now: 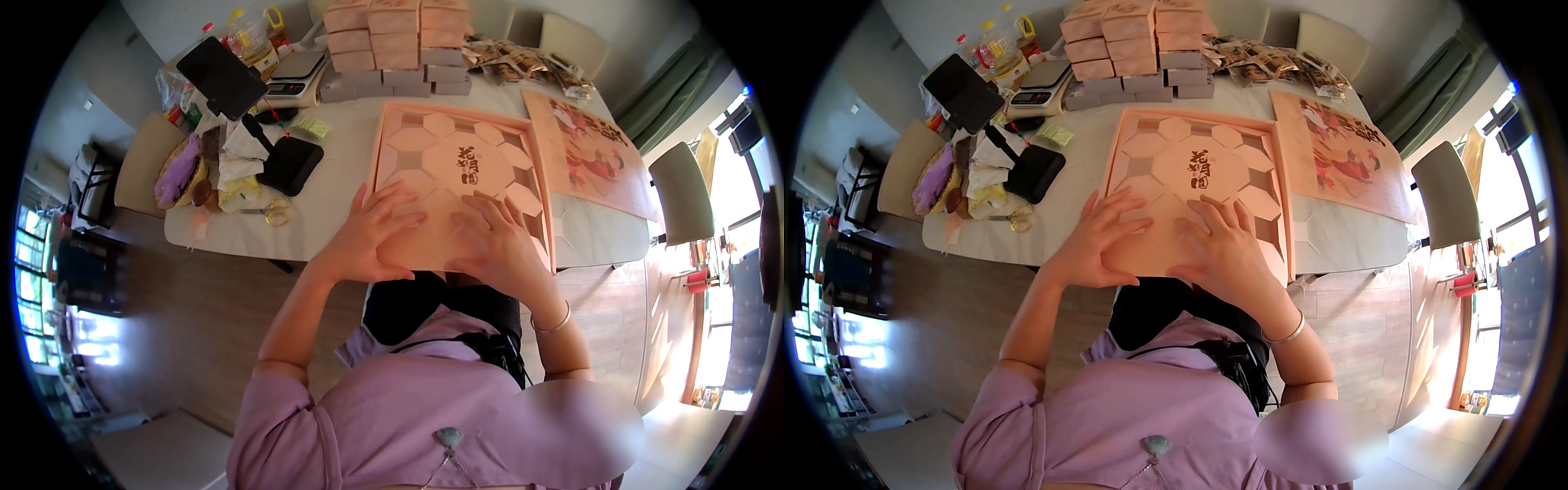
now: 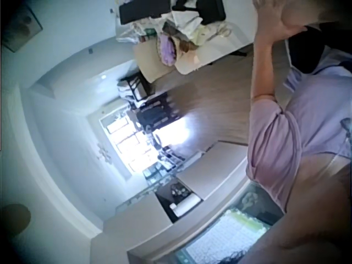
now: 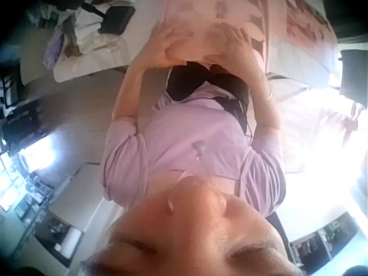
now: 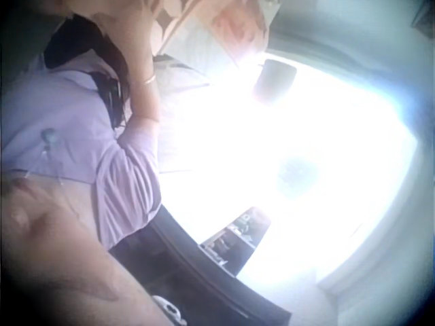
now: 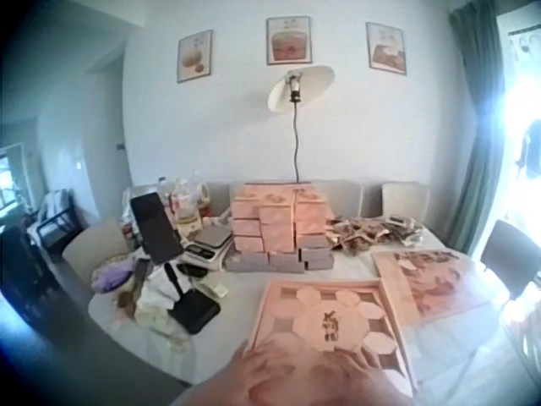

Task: The person assembles a pink paper box by folding the side flaps and pressing the internal honeycomb dividers into place. They repeatedly adjust the edges and corners to ensure the structure is secure, working on a single unit throughout the clip.

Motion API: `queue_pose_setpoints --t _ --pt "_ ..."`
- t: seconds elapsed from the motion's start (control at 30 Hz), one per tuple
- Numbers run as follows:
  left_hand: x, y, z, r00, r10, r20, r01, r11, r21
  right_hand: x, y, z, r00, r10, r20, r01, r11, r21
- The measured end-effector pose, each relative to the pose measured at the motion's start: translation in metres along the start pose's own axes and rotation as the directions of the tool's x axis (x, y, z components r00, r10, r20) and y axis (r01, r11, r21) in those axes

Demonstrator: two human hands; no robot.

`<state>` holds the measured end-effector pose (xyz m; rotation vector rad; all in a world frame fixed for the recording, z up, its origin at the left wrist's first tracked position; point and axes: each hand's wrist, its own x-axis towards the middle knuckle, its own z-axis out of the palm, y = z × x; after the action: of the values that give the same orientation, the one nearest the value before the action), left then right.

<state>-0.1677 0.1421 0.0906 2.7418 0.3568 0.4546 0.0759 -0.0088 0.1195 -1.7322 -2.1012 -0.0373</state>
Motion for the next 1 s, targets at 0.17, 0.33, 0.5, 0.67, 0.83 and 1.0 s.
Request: queue_pose_setpoints --t 0.17,0.33,0.5,0.67,0.83,1.0 --pt "-0.002 -0.01 0.018 0.996 -0.068 -0.061 0.056 0.982 -0.178 0.0 0.006 -0.001 0.999 -0.039 -0.013 0.04 0.998 0.053" --pt "-0.006 -0.01 0.027 0.977 -0.153 -0.149 0.113 0.963 -0.244 0.002 0.008 0.007 0.999 -0.048 0.005 0.048 0.998 0.048" --pt "-0.014 -0.014 0.038 0.951 -0.153 -0.27 0.131 0.987 -0.096 0.008 0.007 0.013 0.995 -0.092 -0.028 0.093 0.995 0.041" --pt "-0.015 -0.019 0.037 0.95 -0.063 -0.305 0.064 0.998 -0.004 0.005 0.006 0.028 0.991 -0.102 -0.09 0.106 0.993 0.047" --pt "-0.015 -0.02 0.034 0.959 -0.017 -0.284 0.025 0.999 0.025 0.009 -0.002 0.034 0.981 -0.145 -0.129 0.139 0.989 -0.055" --pt "-0.02 -0.023 0.041 0.963 0.005 -0.268 -0.001 1.0 0.016 0.016 -0.006 0.04 0.989 -0.117 -0.087 0.099 0.977 -0.188"
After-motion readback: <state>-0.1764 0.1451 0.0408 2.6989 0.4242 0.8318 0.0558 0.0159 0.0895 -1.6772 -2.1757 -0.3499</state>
